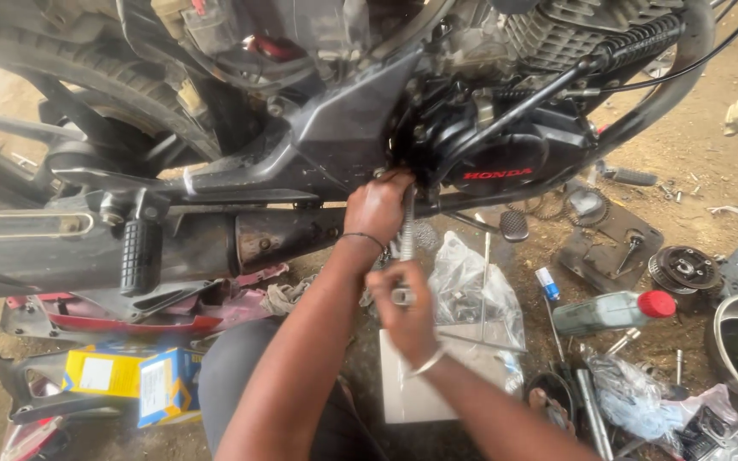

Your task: The person sits on the ground beside a motorcycle and works on the engine area. They thread a bolt by hand, tighten it with a combination wrench, then wipe parts and their hands with a cloth while handling other engine components.

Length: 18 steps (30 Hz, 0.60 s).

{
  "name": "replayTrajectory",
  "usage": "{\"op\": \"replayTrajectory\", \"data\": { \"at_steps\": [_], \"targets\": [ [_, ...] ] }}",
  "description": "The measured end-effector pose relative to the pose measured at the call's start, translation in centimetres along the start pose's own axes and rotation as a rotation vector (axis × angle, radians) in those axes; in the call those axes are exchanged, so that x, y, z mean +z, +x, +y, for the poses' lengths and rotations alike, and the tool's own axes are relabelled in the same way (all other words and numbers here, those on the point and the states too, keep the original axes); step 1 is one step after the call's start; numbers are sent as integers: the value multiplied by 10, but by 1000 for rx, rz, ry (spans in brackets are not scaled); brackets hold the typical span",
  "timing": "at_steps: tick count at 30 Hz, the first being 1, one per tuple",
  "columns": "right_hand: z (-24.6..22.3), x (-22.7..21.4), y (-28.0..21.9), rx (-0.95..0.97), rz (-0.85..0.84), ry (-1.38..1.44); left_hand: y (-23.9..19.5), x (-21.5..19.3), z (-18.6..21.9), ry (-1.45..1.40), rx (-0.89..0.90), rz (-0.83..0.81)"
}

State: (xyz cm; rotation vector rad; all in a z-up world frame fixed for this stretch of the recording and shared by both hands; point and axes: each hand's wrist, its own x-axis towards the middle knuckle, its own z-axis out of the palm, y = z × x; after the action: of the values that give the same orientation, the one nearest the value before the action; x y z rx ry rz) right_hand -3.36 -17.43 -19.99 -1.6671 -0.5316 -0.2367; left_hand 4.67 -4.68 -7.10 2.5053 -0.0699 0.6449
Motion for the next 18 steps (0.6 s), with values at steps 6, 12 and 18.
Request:
{"op": "replayTrajectory", "data": {
  "at_steps": [6,12,18],
  "targets": [
    [-112,-9,34,-204,-21,-207,3,5,-11,-25,142,111],
    [-3,-72,54,-135,310,188,6,3,-6,172,75,83],
    [-50,-125,97,94,327,430,1,6,-1,149,99,41]
  ]
}}
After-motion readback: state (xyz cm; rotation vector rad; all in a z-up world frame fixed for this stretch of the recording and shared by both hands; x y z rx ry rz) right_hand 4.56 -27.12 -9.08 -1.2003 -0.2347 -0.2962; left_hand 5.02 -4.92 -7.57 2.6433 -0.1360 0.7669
